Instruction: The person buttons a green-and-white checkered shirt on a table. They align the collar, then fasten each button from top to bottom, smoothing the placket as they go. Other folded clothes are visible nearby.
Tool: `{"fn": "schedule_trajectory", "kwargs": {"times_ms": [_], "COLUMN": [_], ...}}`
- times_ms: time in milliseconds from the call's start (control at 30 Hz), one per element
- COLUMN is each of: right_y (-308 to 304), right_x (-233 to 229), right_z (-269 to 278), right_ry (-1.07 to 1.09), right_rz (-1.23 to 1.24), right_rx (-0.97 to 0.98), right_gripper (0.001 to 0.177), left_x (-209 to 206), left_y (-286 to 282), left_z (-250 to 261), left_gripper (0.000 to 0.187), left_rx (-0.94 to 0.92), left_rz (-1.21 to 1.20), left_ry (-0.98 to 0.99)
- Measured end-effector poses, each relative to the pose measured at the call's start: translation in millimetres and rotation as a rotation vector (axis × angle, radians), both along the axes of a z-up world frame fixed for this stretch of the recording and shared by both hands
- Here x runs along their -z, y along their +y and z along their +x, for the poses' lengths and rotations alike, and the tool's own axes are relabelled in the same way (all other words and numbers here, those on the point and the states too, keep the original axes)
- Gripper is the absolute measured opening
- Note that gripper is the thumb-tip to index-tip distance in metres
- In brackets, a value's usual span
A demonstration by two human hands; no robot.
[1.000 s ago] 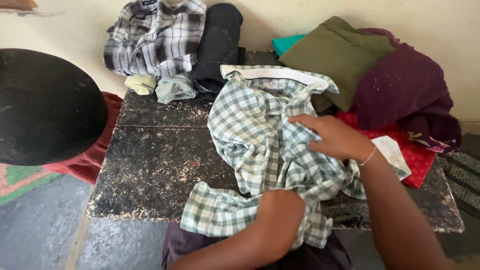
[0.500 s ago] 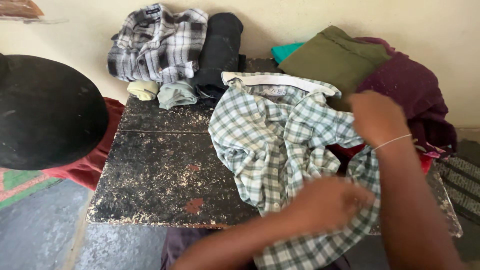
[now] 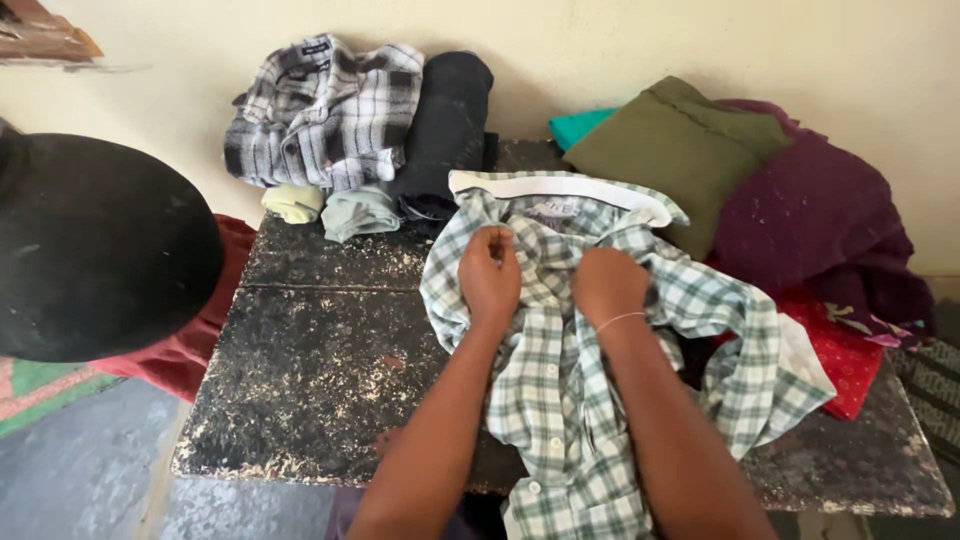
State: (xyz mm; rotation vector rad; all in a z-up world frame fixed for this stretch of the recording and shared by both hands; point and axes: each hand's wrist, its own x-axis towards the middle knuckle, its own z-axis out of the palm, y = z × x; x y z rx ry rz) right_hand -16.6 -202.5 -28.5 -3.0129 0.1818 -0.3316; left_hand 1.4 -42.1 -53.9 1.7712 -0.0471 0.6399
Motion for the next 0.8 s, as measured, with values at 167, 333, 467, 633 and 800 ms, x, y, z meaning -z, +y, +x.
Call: {"fn": "schedule_trajectory", "kwargs": {"times_ms": [167,333,467,633,800], "right_y": [-19.2,-73.1,-105.8,-92.6,-93.5], "right_x": [3.0,10.3,19.4,43.6,49.5], "right_z": [4.8,21.2,24.6,38.2,38.9], "right_ry": [-0.191,-0.094,-0.031,0.017,-0.01], "right_rz": [0.04,1.36,1.713,0.658,0.821], "right_rx": [-0.084,-0.316,-0.496,-0.141,-0.072], "right_gripper": [0.031,0.019,0.021,0.032,0.02], "left_x": [10.2,17.4,20.8,25.8,27.5], "left_y": [1.2,-0.2,-1.6,-1.1,-0.2], "left_z": [16.7,21.4,22.5,26.5,28.9], "left_gripper": [0.015,0.028,0.038,0.044,0.044], "left_rx": [-0.051,-0.036,0.006,0.054,0.025], "left_rz": [-0.12,-0.174,-0.176,0.096,0.032], "left_ry": [0.075,0.048,0.052,0.097,0.126]}}
